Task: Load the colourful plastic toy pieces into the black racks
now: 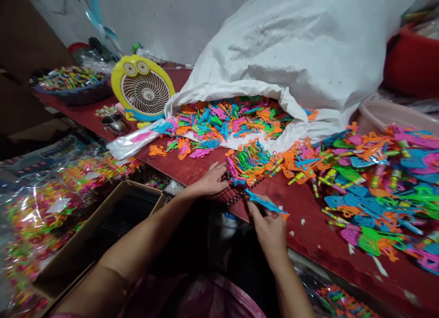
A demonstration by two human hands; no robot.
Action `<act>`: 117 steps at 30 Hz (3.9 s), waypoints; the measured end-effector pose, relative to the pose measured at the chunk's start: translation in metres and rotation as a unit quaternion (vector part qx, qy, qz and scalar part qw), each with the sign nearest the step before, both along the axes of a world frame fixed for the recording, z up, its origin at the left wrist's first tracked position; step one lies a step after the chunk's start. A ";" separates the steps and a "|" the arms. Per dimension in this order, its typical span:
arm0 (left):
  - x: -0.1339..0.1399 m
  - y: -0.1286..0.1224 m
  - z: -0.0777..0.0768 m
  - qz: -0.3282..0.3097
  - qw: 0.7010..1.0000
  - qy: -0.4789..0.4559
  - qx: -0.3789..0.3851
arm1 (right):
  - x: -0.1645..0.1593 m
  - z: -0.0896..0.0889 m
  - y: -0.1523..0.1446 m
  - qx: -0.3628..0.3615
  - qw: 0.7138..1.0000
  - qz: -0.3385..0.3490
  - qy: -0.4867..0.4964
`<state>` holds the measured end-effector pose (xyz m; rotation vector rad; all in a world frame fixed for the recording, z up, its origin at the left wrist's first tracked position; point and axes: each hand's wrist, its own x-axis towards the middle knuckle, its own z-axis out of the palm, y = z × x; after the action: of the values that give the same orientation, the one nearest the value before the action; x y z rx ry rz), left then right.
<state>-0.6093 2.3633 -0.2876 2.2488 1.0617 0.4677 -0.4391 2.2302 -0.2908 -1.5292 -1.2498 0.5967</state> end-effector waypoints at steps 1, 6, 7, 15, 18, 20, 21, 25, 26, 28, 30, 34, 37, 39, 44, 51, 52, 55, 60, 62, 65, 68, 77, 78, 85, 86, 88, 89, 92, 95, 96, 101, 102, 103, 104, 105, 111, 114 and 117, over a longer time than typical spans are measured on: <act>0.000 0.000 -0.001 0.000 1.000 0.001 0.001 | 0.000 -0.003 0.001 0.011 1.000 0.013 -0.008; 0.000 0.002 -0.006 0.002 1.000 -0.005 0.012 | 0.004 -0.013 0.007 0.025 0.997 0.057 -0.038; 0.000 0.002 -0.007 0.000 1.000 -0.009 0.015 | 0.005 -0.014 0.008 0.026 0.997 0.052 -0.054; -0.001 0.002 -0.011 -0.004 0.999 -0.020 0.025 | -0.008 -0.013 0.007 0.110 0.961 0.027 -0.253; -0.001 0.002 -0.011 -0.010 0.999 -0.020 0.027 | -0.017 -0.012 0.006 0.133 0.942 0.018 -0.306; -0.001 0.002 -0.011 -0.009 0.999 -0.021 0.028 | -0.019 -0.011 0.005 0.129 0.937 0.005 -0.324; -0.001 0.001 -0.011 -0.008 0.999 -0.023 0.028 | -0.019 -0.010 0.005 0.123 0.935 0.003 -0.332; -0.001 0.001 -0.011 -0.005 0.999 -0.034 0.027 | -0.013 -0.010 0.005 0.087 0.918 0.001 -0.387; -0.001 0.001 -0.012 -0.003 0.999 -0.040 0.027 | -0.011 -0.010 0.005 0.077 0.915 -0.002 -0.395; -0.002 0.001 -0.013 0.006 0.998 -0.063 0.025 | -0.009 -0.012 0.006 0.063 0.919 0.000 -0.390; -0.004 0.000 -0.016 0.020 0.994 -0.104 0.020 | -0.009 -0.014 0.006 0.061 0.931 0.025 -0.360; -0.011 -0.016 -0.015 0.080 0.961 -0.259 0.056 | -0.014 -0.018 0.008 0.071 0.942 0.062 -0.322; -0.018 -0.046 -0.003 0.191 0.907 -0.339 0.160 | -0.020 -0.016 0.010 0.058 0.938 0.022 -0.342; -0.020 -0.066 0.009 0.159 0.903 -0.325 0.233 | -0.024 -0.013 0.011 0.050 0.929 -0.004 -0.365; -0.009 -0.084 0.030 0.074 0.935 -0.182 0.296 | -0.030 -0.007 0.012 0.075 0.927 -0.017 -0.366; -0.007 -0.061 0.035 0.063 0.942 -0.172 0.281 | -0.022 -0.007 0.004 0.072 0.983 -0.004 -0.169; -0.009 -0.059 0.036 0.056 0.942 -0.173 0.282 | -0.019 -0.008 0.002 0.061 0.989 -0.011 -0.137; -0.013 -0.056 0.037 0.045 0.943 -0.167 0.285 | -0.014 -0.010 -0.001 0.028 0.996 -0.034 -0.073; -0.012 -0.055 0.038 0.043 0.946 -0.141 0.290 | -0.012 -0.012 0.001 -0.001 0.999 -0.046 -0.019; -0.010 -0.054 0.038 0.044 0.946 -0.145 0.286 | -0.012 -0.013 0.002 -0.002 0.999 -0.038 -0.008; -0.007 -0.055 0.037 0.057 0.947 -0.168 0.267 | -0.011 -0.014 0.004 0.000 0.999 -0.032 0.000; -0.006 -0.056 0.036 0.063 0.946 -0.189 0.254 | -0.011 -0.013 0.005 -0.003 0.999 -0.033 0.000; -0.004 -0.056 0.034 0.066 0.945 -0.183 0.262 | -0.013 -0.003 0.004 0.006 0.998 -0.047 -0.033; -0.004 -0.056 0.034 0.067 0.944 -0.188 0.263 | -0.013 -0.003 0.004 0.004 0.998 -0.046 -0.033; -0.003 -0.059 0.029 0.058 0.942 -0.220 0.245 | -0.013 -0.007 0.006 0.008 0.998 -0.048 -0.028; -0.003 -0.059 0.029 0.059 0.943 -0.218 0.243 | -0.013 -0.007 0.006 0.010 0.998 -0.050 -0.032; -0.004 -0.057 0.030 0.058 0.945 -0.217 0.237 | -0.013 -0.007 0.006 0.014 0.998 -0.053 -0.037; -0.004 -0.057 0.030 0.055 0.946 -0.218 0.232 | -0.013 -0.007 0.007 0.015 0.998 -0.054 -0.039; -0.005 -0.055 0.032 0.046 0.951 -0.222 0.210 | -0.013 -0.006 0.007 0.014 0.997 -0.053 -0.053; -0.006 -0.054 0.033 0.043 0.952 -0.233 0.196 | -0.013 -0.006 0.007 0.012 0.997 -0.056 -0.054; -0.006 -0.054 0.033 0.043 0.951 -0.237 0.195 | -0.013 -0.006 0.007 0.011 0.997 -0.055 -0.050; -0.006 -0.055 0.035 0.042 0.948 -0.250 0.190 | -0.013 -0.006 0.007 0.006 0.998 -0.048 -0.032; -0.006 -0.055 0.035 0.043 0.948 -0.252 0.190 | -0.013 -0.007 0.007 0.006 0.998 -0.048 -0.031; -0.006 -0.055 0.035 0.044 0.948 -0.252 0.191 | -0.013 -0.007 0.007 0.006 0.998 -0.047 -0.031; -0.006 -0.055 0.036 0.044 0.948 -0.250 0.193 | -0.013 -0.007 0.008 0.006 0.998 -0.047 -0.032; -0.007 -0.054 0.036 0.044 0.948 -0.248 0.195 | -0.013 -0.007 0.008 0.007 0.998 -0.048 -0.034; -0.007 -0.053 0.033 0.042 0.951 -0.251 0.175 | -0.013 -0.009 0.007 0.007 0.999 -0.046 -0.026; -0.007 -0.052 0.032 0.039 0.954 -0.244 0.169 | -0.013 -0.011 0.008 0.006 0.999 -0.045 -0.025; -0.008 -0.050 0.033 0.034 0.956 -0.238 0.169 | -0.012 -0.012 0.009 -0.005 0.999 -0.046 -0.027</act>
<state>-0.6174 2.3138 -0.2547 2.2114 0.8517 1.2316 -0.4509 2.2394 -0.3030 -1.6114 -1.2111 0.5055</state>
